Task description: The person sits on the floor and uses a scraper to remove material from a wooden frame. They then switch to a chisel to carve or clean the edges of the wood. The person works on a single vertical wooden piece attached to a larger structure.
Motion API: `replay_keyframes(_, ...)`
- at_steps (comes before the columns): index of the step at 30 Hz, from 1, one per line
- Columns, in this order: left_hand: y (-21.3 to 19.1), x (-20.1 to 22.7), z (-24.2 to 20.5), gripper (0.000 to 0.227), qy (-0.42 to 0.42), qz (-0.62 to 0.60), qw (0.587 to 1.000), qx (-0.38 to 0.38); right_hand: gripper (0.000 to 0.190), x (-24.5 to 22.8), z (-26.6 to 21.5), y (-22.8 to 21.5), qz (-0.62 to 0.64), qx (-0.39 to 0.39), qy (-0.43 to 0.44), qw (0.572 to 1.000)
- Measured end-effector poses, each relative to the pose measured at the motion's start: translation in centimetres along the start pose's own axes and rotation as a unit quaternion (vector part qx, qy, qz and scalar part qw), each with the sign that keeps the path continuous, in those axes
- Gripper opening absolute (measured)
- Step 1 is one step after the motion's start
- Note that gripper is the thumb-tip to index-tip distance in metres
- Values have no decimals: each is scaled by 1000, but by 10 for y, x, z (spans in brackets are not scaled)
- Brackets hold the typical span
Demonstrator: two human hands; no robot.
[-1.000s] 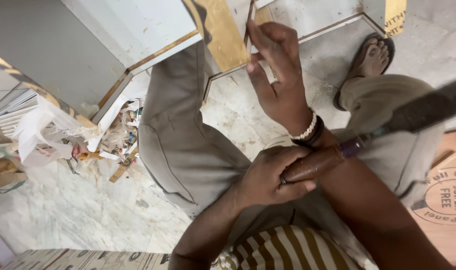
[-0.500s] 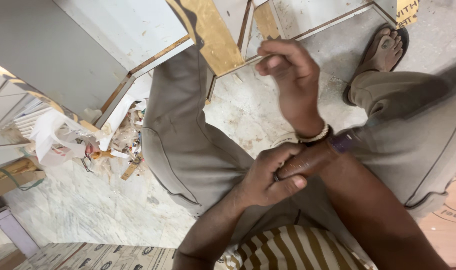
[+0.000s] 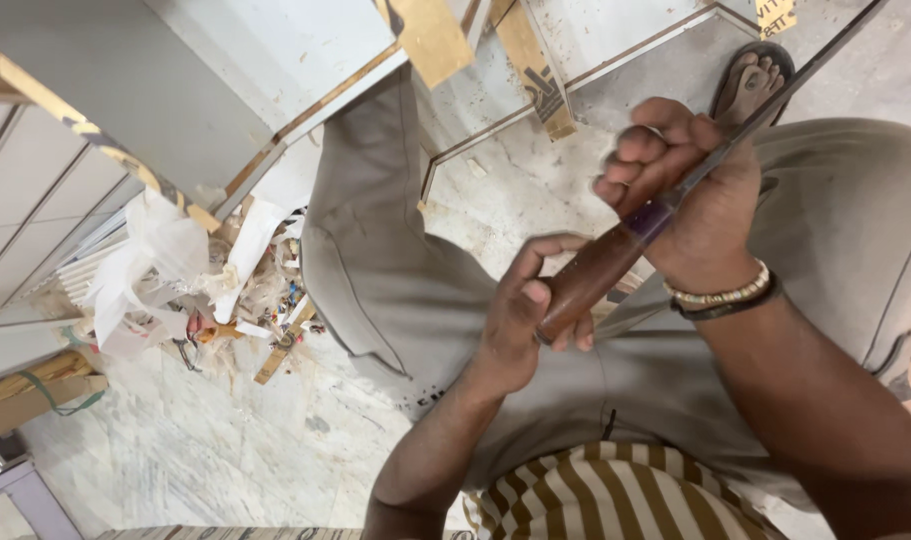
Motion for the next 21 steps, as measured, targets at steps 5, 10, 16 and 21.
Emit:
replay_keyframes(5,17,14,-25,94,-7,-40,999,30,61,-1,-7,14,37,72,-17,997)
replay_keyframes(10,15,25,-36,98,43,-30,995,85,50,-24,-4,10,-72,170,-60,981)
replay_keyframes(16,53,96,-73,96,363,417,829,92,34,17,-1,25,-55,116,39,991)
replay_keyframes(21,90,130,-71,48,605,365,707,28,27,50,8,60,120,165,72,976)
Point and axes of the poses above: each hand's wrist, its own z-axis towards the middle knuckle, its own y-axis out of the palm, x = y × z, the point moved 10 cm from there along z, towards the middle knuckle, and after that the axes turned 11 degrees about x, right-handed, at the moved point
